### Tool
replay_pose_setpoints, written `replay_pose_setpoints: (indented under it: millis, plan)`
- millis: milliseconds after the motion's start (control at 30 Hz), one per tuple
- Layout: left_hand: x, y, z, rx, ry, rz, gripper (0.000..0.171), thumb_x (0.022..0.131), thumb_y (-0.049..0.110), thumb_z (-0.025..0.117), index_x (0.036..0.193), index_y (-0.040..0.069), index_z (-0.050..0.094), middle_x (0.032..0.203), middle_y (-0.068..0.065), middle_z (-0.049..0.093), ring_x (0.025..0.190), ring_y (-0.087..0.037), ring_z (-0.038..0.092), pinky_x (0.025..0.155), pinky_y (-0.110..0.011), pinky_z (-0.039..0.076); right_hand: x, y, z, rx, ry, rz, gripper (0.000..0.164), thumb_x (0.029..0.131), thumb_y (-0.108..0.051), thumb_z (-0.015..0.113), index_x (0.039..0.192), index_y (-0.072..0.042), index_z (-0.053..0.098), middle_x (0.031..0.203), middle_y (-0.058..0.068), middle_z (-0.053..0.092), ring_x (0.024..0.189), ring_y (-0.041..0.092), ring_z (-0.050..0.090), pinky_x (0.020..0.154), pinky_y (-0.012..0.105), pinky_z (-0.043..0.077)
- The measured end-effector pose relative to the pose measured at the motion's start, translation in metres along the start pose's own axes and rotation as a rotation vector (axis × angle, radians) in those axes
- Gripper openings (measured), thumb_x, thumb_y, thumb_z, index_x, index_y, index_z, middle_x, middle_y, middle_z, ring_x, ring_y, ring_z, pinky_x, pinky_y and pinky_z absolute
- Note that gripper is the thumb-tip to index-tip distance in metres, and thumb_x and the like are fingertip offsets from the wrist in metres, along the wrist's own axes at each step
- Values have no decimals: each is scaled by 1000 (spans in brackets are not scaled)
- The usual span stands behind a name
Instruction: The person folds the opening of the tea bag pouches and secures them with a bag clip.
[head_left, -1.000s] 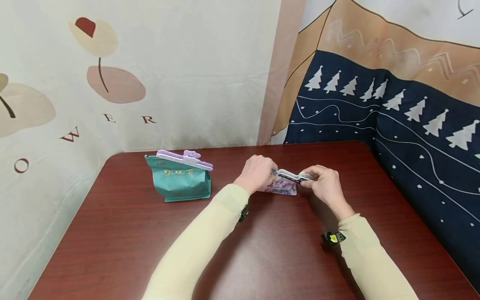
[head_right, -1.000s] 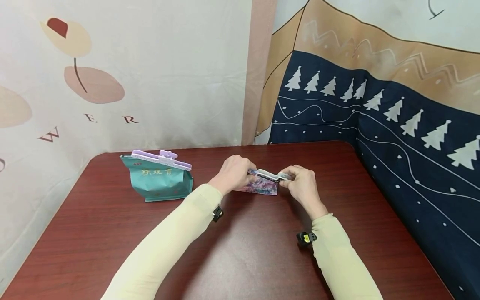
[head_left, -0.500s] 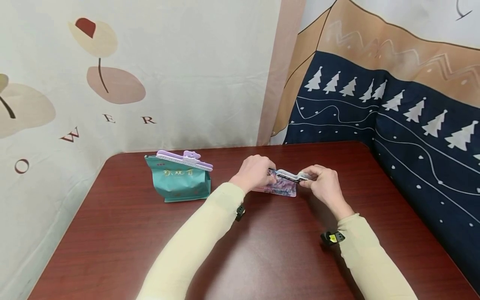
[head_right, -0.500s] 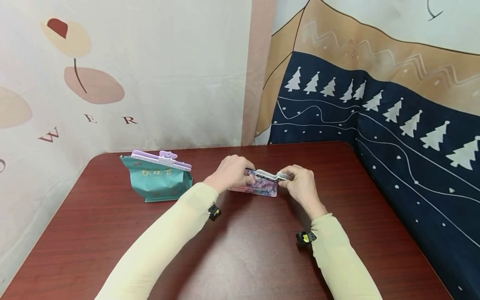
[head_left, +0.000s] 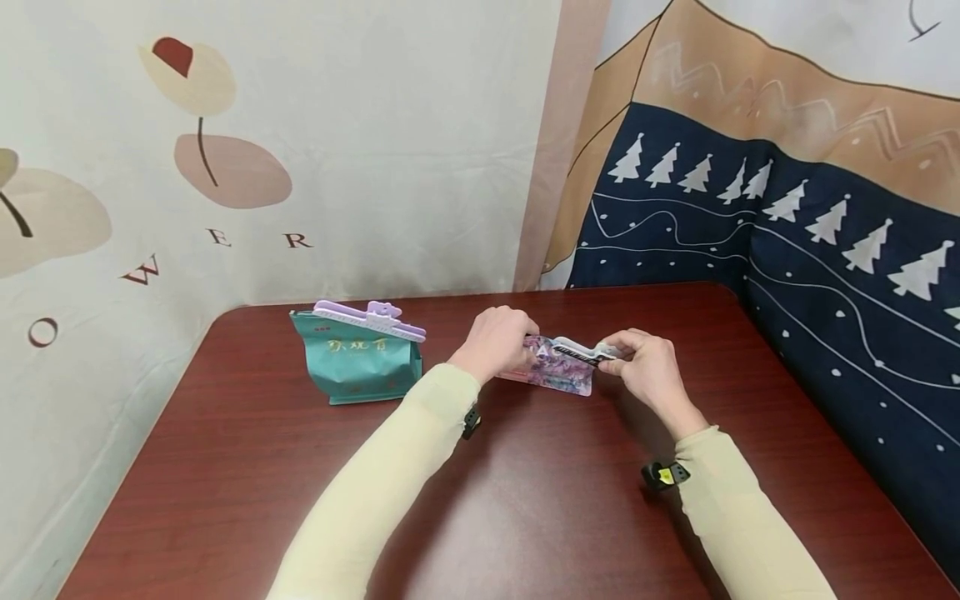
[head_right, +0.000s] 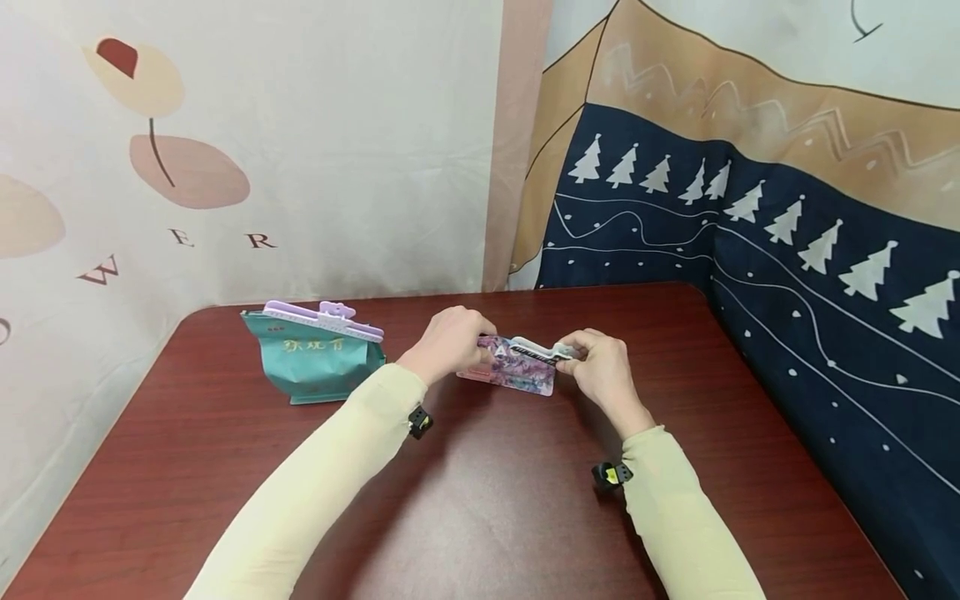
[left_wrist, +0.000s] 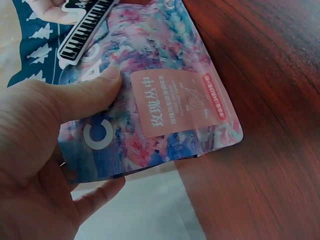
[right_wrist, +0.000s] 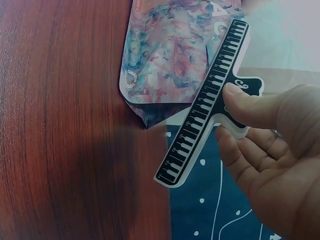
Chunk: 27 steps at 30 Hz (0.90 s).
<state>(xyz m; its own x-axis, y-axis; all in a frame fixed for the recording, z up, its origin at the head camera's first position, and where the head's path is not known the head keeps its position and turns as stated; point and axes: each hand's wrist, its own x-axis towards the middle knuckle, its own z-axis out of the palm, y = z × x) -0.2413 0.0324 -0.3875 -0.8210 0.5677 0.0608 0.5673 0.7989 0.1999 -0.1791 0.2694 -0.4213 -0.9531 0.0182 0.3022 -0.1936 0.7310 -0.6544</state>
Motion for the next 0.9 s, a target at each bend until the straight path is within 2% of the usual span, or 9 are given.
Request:
replay_pose_setpoints:
  millis: [200,333,900]
  plan:
    - [2,1,1,28,-4,-11,20,87,31,84,106,24,83,107,4,78,79,-15,60,81,-34,49,0,-1,0,-10,-1,5,24,77,4,87,98,-4,80,94,14,74,80,29,66,67,31,51]
    - [2,1,1,48,2,-9,18,87,31,84,103,25,84,103,5,79,77,-16,59,80,-35,47,0,-2,1,-12,0,1,24,77,4,87,98,-5,80,94,14,74,80,29,66,68,31,51]
    - [4,3,0,72,-24,-27,23,86,34,84,108,26,83,108,7,78,82,-15,62,81,-35,44,1,-3,6,11,20,-25,24,75,5,88,96,-4,80,92,14,75,77,29,69,67,30,52]
